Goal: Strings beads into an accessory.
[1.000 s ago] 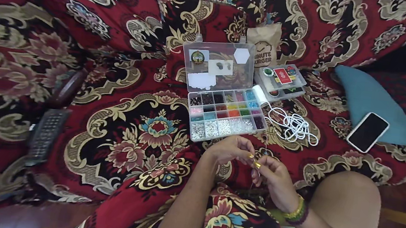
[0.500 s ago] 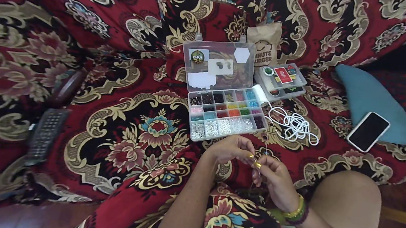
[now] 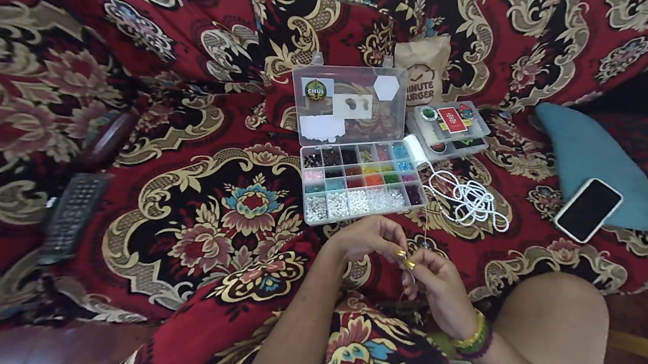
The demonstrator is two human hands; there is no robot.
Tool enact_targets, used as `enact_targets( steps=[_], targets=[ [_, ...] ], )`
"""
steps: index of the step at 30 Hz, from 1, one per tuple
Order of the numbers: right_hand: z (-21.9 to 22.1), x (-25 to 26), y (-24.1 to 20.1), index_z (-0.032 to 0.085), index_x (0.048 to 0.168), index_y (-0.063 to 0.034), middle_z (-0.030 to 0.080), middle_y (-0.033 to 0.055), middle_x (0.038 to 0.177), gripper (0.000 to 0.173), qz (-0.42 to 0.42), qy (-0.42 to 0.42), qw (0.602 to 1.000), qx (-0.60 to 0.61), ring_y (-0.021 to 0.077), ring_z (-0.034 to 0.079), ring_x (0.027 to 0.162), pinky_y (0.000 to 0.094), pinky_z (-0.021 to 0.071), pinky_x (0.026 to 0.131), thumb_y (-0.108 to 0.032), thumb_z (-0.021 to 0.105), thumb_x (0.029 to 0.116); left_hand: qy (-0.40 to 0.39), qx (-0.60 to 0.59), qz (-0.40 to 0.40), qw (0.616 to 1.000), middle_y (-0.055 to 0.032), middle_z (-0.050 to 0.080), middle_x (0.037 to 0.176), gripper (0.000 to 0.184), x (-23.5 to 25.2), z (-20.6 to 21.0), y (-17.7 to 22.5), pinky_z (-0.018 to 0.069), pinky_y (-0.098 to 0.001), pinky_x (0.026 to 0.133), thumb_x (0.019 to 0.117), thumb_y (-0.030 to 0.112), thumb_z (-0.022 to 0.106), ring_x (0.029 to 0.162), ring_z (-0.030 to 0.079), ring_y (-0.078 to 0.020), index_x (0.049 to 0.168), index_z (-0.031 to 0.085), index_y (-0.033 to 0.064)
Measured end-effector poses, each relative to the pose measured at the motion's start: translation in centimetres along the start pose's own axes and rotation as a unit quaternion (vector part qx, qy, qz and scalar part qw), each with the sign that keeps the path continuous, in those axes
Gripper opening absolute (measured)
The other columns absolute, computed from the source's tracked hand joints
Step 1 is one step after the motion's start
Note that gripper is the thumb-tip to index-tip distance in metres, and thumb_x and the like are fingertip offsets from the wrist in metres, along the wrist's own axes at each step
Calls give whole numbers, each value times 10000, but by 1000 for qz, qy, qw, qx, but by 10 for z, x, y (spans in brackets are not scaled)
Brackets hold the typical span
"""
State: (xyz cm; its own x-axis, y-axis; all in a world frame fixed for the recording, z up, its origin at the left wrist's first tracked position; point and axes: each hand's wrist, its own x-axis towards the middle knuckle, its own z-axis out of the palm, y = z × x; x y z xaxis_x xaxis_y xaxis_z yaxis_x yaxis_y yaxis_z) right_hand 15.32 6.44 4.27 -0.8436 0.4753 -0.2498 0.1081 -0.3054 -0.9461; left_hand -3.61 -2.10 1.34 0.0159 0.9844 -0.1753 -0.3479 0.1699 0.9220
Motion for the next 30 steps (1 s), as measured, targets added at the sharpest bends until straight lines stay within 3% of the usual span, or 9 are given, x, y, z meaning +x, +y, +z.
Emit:
enact_targets(
  steps=[18,25,30],
  targets=[
    [3,0,-2,672,936,-15,716,19,750,108,7,8,1000,-1,83,680,624,228,588,604,-30,575,982,-13,8,52,999,84,726,800,113,0,-3,-2,589,-234,755,905,34,645,753,696,-31,880,709,124],
    [1,3,-2,625,1091,-13,761,56,862,217,12,0,1000,11,106,718,667,243,603,617,-112,433,1064,14,6,68,998,75,723,856,82,1,-3,-4,594,-257,765,918,57,630,778,697,-49,922,690,114],
    [2,3,-3,631,1111,1,757,70,872,171,15,3,1000,16,112,712,667,242,596,602,-75,497,1036,15,5,66,998,76,725,846,65,2,-3,-4,589,-251,759,911,62,653,774,695,-44,917,692,114]
  ],
)
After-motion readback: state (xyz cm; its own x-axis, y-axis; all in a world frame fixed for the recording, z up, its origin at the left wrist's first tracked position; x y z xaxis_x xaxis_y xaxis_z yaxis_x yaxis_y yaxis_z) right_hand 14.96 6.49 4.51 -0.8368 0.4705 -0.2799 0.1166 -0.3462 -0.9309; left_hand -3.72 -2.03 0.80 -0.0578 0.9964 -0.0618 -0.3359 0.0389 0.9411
